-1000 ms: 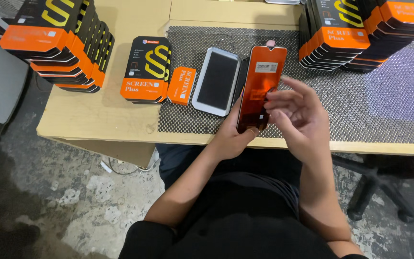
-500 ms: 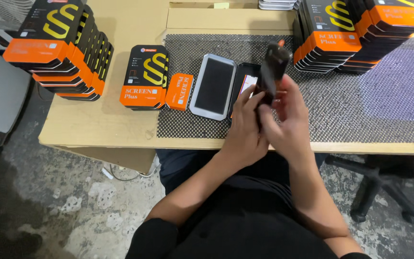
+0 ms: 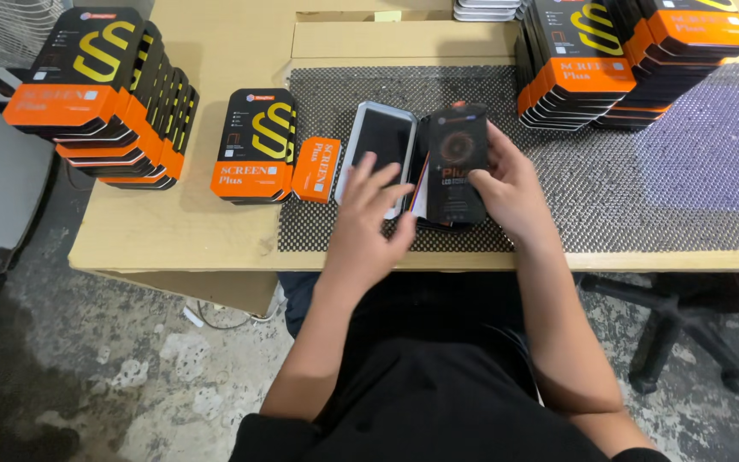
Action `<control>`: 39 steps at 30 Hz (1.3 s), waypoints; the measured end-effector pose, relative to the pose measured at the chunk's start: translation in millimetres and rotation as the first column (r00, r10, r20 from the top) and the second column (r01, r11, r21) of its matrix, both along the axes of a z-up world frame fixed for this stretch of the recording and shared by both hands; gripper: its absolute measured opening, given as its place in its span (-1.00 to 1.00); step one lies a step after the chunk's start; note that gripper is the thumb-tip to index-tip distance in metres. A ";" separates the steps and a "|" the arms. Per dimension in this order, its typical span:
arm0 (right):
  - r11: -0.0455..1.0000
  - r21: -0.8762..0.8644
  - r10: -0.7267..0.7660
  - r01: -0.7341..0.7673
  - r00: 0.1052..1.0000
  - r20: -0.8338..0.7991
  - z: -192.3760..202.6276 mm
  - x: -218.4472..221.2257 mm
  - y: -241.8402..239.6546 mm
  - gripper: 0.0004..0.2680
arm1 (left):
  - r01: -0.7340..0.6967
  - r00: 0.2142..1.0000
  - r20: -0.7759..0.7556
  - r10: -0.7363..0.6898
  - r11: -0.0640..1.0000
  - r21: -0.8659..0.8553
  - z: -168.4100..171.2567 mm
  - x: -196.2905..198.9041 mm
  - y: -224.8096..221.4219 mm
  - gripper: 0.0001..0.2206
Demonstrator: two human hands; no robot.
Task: The person picks up a phone screen assembly and a separate flex cable from the table, aligns them, and removes protective film from the screen component.
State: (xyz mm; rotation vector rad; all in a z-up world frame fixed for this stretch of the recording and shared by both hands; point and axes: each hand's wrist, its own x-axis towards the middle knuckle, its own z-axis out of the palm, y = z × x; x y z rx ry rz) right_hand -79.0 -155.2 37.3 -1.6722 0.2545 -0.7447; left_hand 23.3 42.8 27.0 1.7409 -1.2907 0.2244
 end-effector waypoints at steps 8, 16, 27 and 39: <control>0.984 -0.138 -0.128 0.114 0.987 -0.093 -15.6 5.0 4.9 -0.44 | -0.130 0.991 -0.032 0.130 0.991 -0.018 -16.1 20.4 16.9 -0.72; 0.743 -0.628 -0.431 0.232 0.884 -0.184 -10.3 10.8 9.1 -0.59 | -0.144 0.990 -0.005 0.144 0.990 -0.014 -15.9 16.5 20.8 -0.71; 0.651 -0.752 -0.531 0.104 0.770 -0.353 -22.3 7.4 8.3 -0.60 | -0.150 0.984 -0.132 0.121 0.960 -0.238 -3.7 11.4 24.0 -0.80; 0.582 -0.802 -0.506 0.135 0.832 -0.227 -18.4 4.7 17.0 -0.67 | 0.054 0.852 -0.422 -0.311 0.853 -0.520 13.3 -6.7 -14.9 -0.61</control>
